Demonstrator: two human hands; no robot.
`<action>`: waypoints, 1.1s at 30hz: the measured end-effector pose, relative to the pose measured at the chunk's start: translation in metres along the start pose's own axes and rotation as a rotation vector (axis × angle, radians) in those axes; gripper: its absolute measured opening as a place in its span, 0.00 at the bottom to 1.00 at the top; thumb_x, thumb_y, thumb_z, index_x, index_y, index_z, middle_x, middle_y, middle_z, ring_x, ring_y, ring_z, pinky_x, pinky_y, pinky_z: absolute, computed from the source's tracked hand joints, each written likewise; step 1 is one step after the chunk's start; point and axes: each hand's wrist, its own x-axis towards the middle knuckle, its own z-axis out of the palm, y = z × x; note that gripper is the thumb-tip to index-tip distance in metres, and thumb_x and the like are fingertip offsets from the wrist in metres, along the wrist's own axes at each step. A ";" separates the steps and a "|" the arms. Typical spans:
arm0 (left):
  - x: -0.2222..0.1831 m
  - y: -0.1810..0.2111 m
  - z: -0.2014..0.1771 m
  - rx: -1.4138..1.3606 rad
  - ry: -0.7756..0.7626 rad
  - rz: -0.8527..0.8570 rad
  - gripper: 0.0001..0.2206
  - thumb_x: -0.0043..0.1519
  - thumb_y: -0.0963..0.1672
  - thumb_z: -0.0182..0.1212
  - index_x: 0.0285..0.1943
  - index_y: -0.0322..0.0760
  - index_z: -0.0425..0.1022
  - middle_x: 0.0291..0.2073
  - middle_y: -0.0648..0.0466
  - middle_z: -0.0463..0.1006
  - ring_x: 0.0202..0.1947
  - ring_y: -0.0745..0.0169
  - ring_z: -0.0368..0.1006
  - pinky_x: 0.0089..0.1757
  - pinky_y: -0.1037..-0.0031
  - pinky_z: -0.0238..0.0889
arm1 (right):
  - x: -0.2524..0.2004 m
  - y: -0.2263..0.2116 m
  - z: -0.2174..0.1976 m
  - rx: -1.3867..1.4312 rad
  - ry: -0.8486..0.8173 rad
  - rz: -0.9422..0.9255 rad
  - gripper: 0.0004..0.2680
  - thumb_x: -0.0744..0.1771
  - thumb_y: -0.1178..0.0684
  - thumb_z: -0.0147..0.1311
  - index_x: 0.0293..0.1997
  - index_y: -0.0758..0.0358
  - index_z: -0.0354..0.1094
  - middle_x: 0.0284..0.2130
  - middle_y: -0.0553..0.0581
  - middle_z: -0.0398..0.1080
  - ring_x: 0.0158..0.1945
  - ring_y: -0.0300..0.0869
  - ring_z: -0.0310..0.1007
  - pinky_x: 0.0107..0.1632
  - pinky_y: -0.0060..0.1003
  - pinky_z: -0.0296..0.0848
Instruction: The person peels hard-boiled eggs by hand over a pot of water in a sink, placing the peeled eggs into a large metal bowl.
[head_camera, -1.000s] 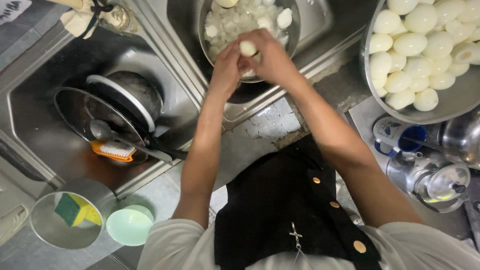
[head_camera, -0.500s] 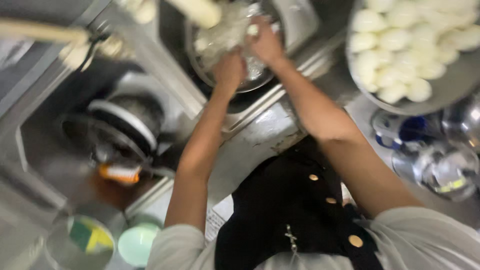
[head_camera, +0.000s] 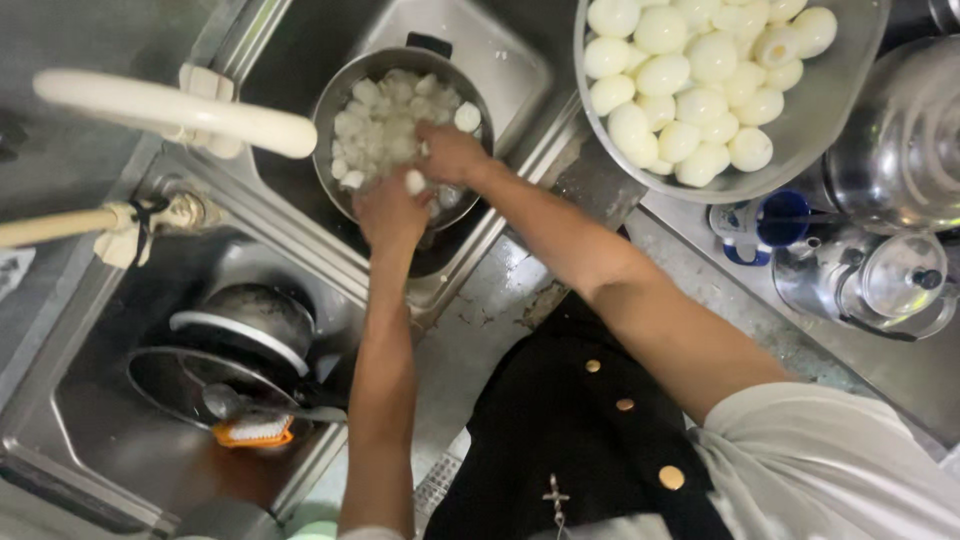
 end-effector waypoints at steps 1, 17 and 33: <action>-0.005 0.000 -0.008 -0.050 0.028 -0.009 0.20 0.57 0.48 0.70 0.56 0.39 0.76 0.45 0.42 0.81 0.48 0.39 0.76 0.47 0.49 0.66 | -0.003 -0.004 -0.001 0.017 0.035 -0.028 0.22 0.64 0.48 0.56 0.65 0.60 0.60 0.48 0.71 0.73 0.52 0.61 0.75 0.55 0.52 0.72; -0.009 -0.009 0.035 -1.670 -0.124 -0.260 0.13 0.72 0.47 0.44 0.52 0.34 0.70 0.30 0.49 0.76 0.27 0.61 0.70 0.30 0.70 0.64 | -0.174 -0.020 -0.116 0.254 0.529 -0.422 0.07 0.71 0.60 0.51 0.55 0.63 0.71 0.51 0.60 0.78 0.52 0.47 0.81 0.55 0.39 0.80; -0.027 0.034 0.029 -1.830 -0.593 -0.216 0.36 0.67 0.62 0.31 0.55 0.29 0.72 0.40 0.38 0.83 0.39 0.47 0.82 0.39 0.62 0.79 | -0.203 -0.015 -0.100 -0.214 0.472 -0.703 0.19 0.66 0.57 0.66 0.65 0.63 0.67 0.58 0.63 0.70 0.65 0.57 0.67 0.65 0.53 0.67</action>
